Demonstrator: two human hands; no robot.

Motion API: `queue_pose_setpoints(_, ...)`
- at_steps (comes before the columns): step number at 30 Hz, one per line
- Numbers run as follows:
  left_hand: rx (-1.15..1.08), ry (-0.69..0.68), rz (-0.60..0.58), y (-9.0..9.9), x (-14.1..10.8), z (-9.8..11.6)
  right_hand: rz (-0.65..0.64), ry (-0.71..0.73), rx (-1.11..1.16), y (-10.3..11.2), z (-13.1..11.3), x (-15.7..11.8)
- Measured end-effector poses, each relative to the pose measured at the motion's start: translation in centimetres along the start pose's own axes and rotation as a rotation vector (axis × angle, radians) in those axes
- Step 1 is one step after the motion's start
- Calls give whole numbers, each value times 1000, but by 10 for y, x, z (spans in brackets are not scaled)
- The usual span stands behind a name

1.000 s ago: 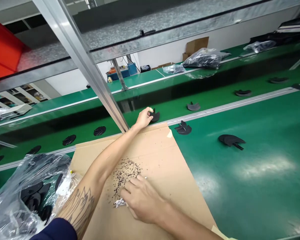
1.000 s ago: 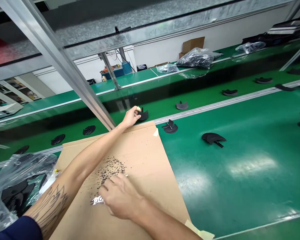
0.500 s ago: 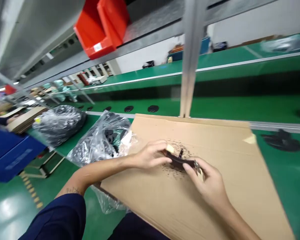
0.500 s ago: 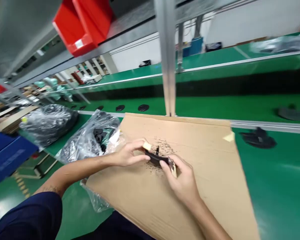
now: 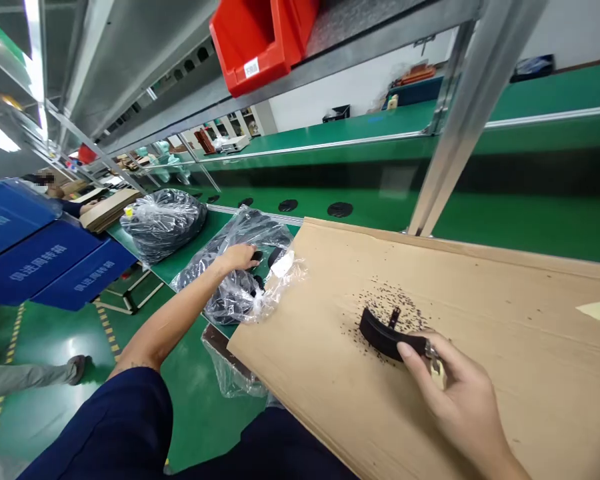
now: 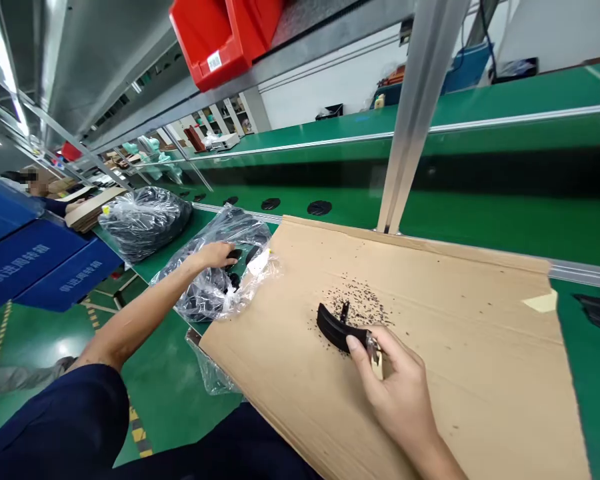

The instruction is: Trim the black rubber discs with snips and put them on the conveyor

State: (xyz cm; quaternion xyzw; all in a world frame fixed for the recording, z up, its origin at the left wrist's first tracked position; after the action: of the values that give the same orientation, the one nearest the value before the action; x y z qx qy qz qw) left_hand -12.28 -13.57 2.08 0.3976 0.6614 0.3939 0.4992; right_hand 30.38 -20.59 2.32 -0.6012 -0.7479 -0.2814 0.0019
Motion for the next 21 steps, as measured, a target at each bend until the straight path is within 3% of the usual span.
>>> queue_pose_setpoints(12,-41,-175,-238,-17,2,-22,-45,-11,24,-2,1,-4)
queue_pose_setpoints(17,-151,-293,-296,-20,3,-17,-7,2,12,-1,0,-4)
queue_pose_setpoints(21,-263,-405,-289,-11,-2,-10,5,-3,-3,0,1,-4)
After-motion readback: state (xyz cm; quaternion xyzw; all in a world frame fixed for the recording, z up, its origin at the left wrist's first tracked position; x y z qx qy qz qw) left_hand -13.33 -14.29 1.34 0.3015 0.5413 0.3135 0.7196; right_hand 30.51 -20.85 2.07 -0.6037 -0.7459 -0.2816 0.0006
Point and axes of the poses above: each hand's wrist, its own x-axis towards the middle knuckle, its own y-axis out of the back of the hand, z = x × y, the point moved 7 cm from there along x, towards the middle knuckle, and after that the axes turned 3 degrees about -z, right-handed, at the moved point
